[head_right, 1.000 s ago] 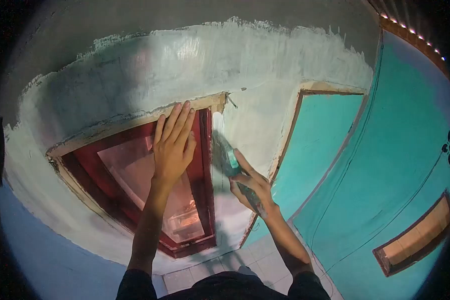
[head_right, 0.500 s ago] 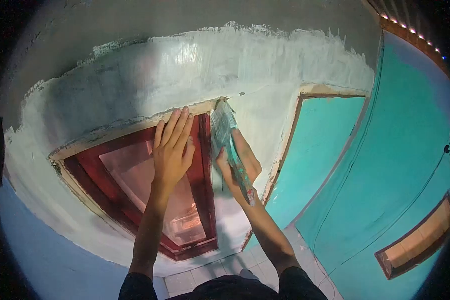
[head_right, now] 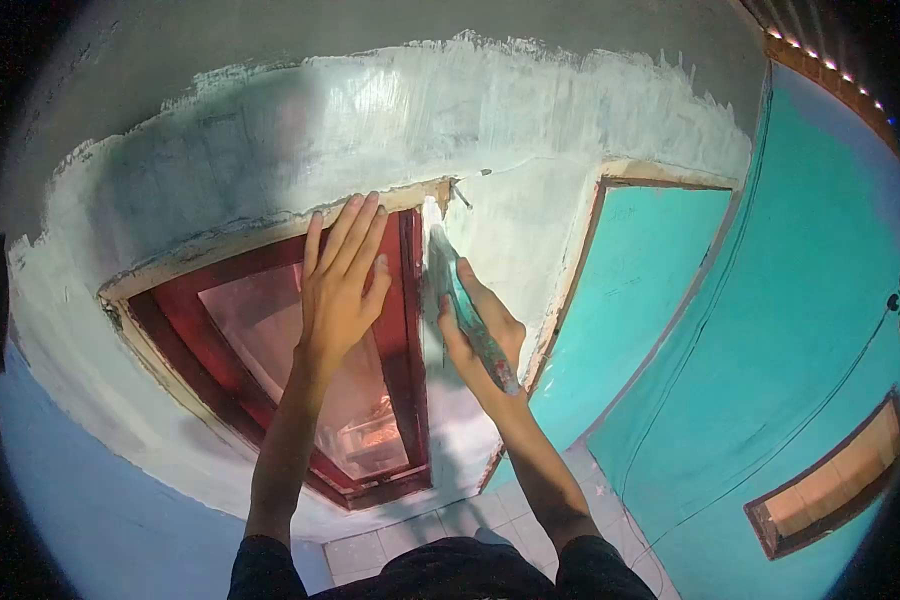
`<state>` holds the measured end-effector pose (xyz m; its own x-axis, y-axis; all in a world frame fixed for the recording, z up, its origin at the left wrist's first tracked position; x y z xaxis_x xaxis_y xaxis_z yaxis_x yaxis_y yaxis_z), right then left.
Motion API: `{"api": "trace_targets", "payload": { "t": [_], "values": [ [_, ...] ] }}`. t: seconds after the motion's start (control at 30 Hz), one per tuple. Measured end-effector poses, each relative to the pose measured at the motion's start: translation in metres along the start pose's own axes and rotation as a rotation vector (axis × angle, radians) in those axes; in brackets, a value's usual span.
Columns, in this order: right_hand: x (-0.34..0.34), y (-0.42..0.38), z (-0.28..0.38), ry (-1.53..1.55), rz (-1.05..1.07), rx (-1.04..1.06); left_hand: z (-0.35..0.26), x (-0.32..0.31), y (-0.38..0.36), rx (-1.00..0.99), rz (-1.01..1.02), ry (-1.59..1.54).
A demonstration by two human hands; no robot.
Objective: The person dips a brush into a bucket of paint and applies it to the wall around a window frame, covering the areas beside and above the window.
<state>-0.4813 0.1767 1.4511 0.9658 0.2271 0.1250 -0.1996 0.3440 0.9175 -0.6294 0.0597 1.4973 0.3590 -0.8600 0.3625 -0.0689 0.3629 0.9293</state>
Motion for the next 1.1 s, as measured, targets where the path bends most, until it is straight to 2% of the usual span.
{"api": "trace_targets", "payload": {
  "t": [0.07, 0.17, 0.33, 0.47, 0.57, 0.7, 0.77, 0.83, 0.9, 1.1],
  "values": [
    [0.004, -0.003, -0.003, 0.077, 0.054, -0.106, 0.005, -0.004, 0.0, -0.03, -0.001, -0.03],
    [0.008, 0.011, 0.01, -0.055, -0.013, -0.034, 0.007, -0.007, -0.002, -0.024, -0.001, -0.018],
    [-0.006, 0.037, 0.013, 0.01, -0.135, 0.013, 0.007, -0.008, -0.002, -0.018, -0.01, -0.008],
    [-0.014, 0.021, 0.011, -0.069, -0.148, 0.112, 0.008, -0.007, -0.001, -0.024, -0.015, -0.018],
    [-0.01, 0.002, 0.0, -0.01, -0.09, 0.105, 0.006, -0.007, -0.001, -0.009, -0.02, -0.06],
    [0.002, 0.011, 0.008, -0.014, -0.13, 0.084, 0.007, -0.011, -0.003, -0.008, -0.033, -0.046],
    [0.003, 0.026, 0.017, -0.061, -0.321, 0.382, 0.007, -0.012, -0.003, -0.009, -0.027, -0.035],
    [-0.004, 0.041, 0.016, -0.054, -0.329, 0.41, 0.007, -0.012, -0.003, -0.004, -0.014, -0.018],
    [-0.018, 0.049, 0.007, -0.076, -0.434, 0.551, 0.006, -0.01, -0.003, -0.002, -0.013, -0.018],
    [-0.034, 0.036, -0.005, -0.134, -0.446, 0.49, 0.007, -0.01, -0.003, -0.003, -0.014, -0.006]
  ]
}}
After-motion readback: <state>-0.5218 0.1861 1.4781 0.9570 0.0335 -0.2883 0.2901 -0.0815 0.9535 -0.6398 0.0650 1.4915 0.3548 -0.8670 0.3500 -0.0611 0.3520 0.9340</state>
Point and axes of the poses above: each hand's wrist, its own y-axis towards the middle knuckle, its own x-axis out of the back of the hand, z = x × y, the point moved 3 cm from there along y, towards the middle knuckle, and after that the axes turned 5 degrees about x, right-handed, at the moved point
